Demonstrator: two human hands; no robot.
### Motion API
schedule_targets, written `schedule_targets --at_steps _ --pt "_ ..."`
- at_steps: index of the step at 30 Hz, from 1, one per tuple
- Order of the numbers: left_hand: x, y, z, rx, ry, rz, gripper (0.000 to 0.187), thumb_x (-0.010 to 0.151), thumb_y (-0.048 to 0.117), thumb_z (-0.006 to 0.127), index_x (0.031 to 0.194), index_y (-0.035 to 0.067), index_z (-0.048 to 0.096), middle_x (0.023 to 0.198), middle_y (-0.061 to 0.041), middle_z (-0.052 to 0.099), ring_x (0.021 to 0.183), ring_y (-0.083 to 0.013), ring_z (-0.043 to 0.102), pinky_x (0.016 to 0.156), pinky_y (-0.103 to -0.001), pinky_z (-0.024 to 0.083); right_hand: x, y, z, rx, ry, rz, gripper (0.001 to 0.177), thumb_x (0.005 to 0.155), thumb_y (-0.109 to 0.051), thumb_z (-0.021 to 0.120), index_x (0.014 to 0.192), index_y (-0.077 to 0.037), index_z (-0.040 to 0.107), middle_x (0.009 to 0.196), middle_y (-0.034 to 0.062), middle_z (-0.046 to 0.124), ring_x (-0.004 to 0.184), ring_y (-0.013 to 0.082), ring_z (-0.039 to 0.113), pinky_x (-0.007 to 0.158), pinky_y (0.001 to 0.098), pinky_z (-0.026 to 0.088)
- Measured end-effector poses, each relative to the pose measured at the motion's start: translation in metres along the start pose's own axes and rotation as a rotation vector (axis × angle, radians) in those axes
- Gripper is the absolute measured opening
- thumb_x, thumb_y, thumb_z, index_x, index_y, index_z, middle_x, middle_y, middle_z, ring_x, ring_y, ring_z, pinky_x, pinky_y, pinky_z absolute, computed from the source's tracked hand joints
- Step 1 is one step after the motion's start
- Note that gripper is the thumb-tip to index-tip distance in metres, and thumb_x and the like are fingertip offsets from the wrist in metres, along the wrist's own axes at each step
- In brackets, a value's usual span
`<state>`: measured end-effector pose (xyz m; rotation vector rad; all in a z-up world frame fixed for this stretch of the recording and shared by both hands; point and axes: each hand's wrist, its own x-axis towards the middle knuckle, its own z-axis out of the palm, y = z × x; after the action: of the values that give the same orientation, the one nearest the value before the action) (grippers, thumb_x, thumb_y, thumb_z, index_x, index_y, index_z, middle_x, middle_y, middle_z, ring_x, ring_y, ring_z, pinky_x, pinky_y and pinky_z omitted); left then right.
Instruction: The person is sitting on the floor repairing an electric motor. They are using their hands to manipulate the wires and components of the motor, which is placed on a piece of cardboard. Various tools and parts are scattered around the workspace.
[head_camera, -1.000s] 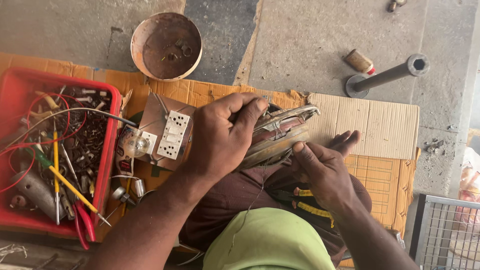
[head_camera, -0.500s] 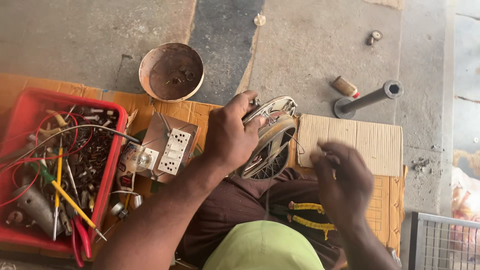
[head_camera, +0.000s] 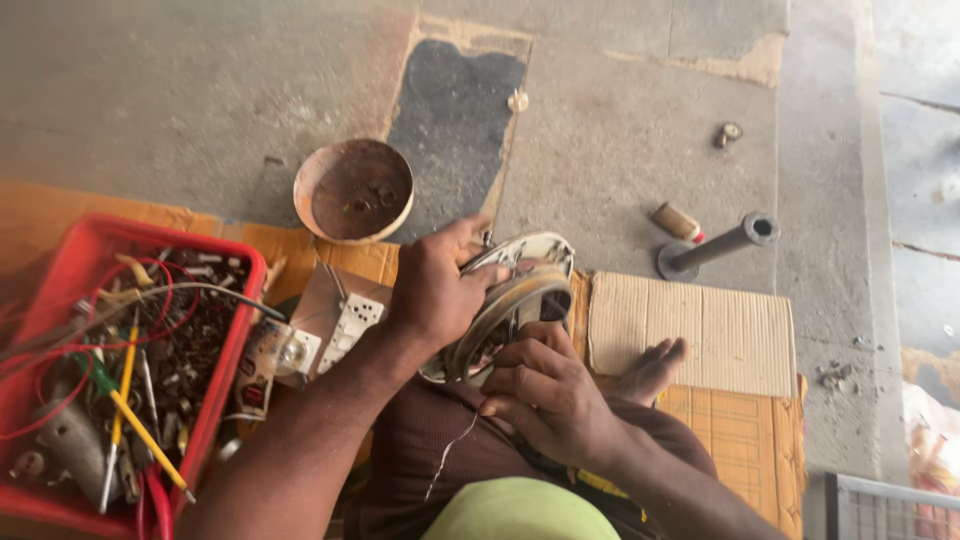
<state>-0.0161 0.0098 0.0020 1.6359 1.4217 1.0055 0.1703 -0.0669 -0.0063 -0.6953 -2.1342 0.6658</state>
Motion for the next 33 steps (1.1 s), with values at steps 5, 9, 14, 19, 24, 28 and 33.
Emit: schedule_targets --at_steps 5,9,14,19,24,28,33 --pt "-0.025 0.008 -0.019 0.034 0.055 -0.003 0.054 0.082 0.006 0.079 0.131 -0.005 0.063 0.103 -0.02 0.079 0.088 -0.0205 0.081 0.073 -0.029 0.062 0.007 -0.01 -0.003 0.529 -0.029 0.204 0.034 0.114 -0.032 0.044 0.106 -0.003 0.061 0.115 0.0105 0.068 0.115 0.0273 0.065 0.101 0.0435 0.051" --pt "-0.072 0.006 -0.041 0.202 0.179 0.064 0.046 0.082 0.004 0.081 0.124 -0.007 0.067 0.098 -0.024 0.077 0.086 -0.0265 0.08 0.072 -0.034 0.061 -0.011 -0.02 0.022 1.297 -0.03 0.424 0.036 0.113 -0.035 0.045 0.093 -0.006 0.049 0.107 0.0143 0.062 0.1 0.0266 0.056 0.092 0.0413 0.047" --pt "-0.116 0.008 -0.053 0.405 0.017 -0.352 0.041 0.087 0.009 0.077 0.125 -0.002 0.065 0.087 -0.02 0.076 0.077 -0.0287 0.077 0.063 -0.04 0.059 -0.025 -0.029 0.062 1.712 -0.002 0.755 0.038 0.111 -0.033 0.048 0.085 -0.006 0.047 0.077 0.0098 0.047 0.079 0.0239 0.046 0.07 0.0375 0.043" --pt "-0.137 -0.019 -0.043 0.275 0.245 -0.152 0.058 0.083 0.005 0.079 0.137 -0.003 0.06 0.098 -0.019 0.077 0.084 -0.0272 0.078 0.071 -0.036 0.062 -0.044 -0.021 0.071 1.668 -0.045 0.765 0.04 0.111 -0.033 0.047 0.083 -0.006 0.046 0.077 0.0091 0.044 0.074 0.0196 0.041 0.064 0.0333 0.039" --pt "-0.114 -0.036 -0.05 0.195 0.393 -0.232 0.068 0.07 0.008 0.089 0.134 0.001 0.065 0.121 -0.02 0.072 0.105 -0.0263 0.074 0.09 -0.034 0.058 -0.033 -0.007 0.082 1.564 0.001 0.878 0.039 0.109 -0.031 0.047 0.079 -0.005 0.046 0.076 0.0098 0.044 0.068 0.0184 0.037 0.057 0.0308 0.037" --pt "-0.111 -0.039 -0.052 0.172 0.434 -0.291 0.063 0.069 0.011 0.09 0.128 0.006 0.068 0.121 -0.016 0.074 0.106 -0.0225 0.076 0.093 -0.032 0.059 -0.038 -0.003 0.084 1.61 -0.004 0.839 0.039 0.111 -0.03 0.047 0.08 -0.006 0.046 0.075 0.0087 0.042 0.073 0.017 0.038 0.058 0.0283 0.036" --pt "-0.112 -0.04 -0.05 0.22 0.291 -0.458 0.041 0.075 0.018 0.087 0.114 0.012 0.078 0.11 -0.011 0.079 0.099 -0.02 0.078 0.092 -0.031 0.058 -0.05 -0.002 0.078 1.623 0.021 0.82 0.039 0.108 -0.031 0.048 0.079 -0.005 0.047 0.075 0.0105 0.045 0.072 0.018 0.039 0.058 0.0292 0.037"
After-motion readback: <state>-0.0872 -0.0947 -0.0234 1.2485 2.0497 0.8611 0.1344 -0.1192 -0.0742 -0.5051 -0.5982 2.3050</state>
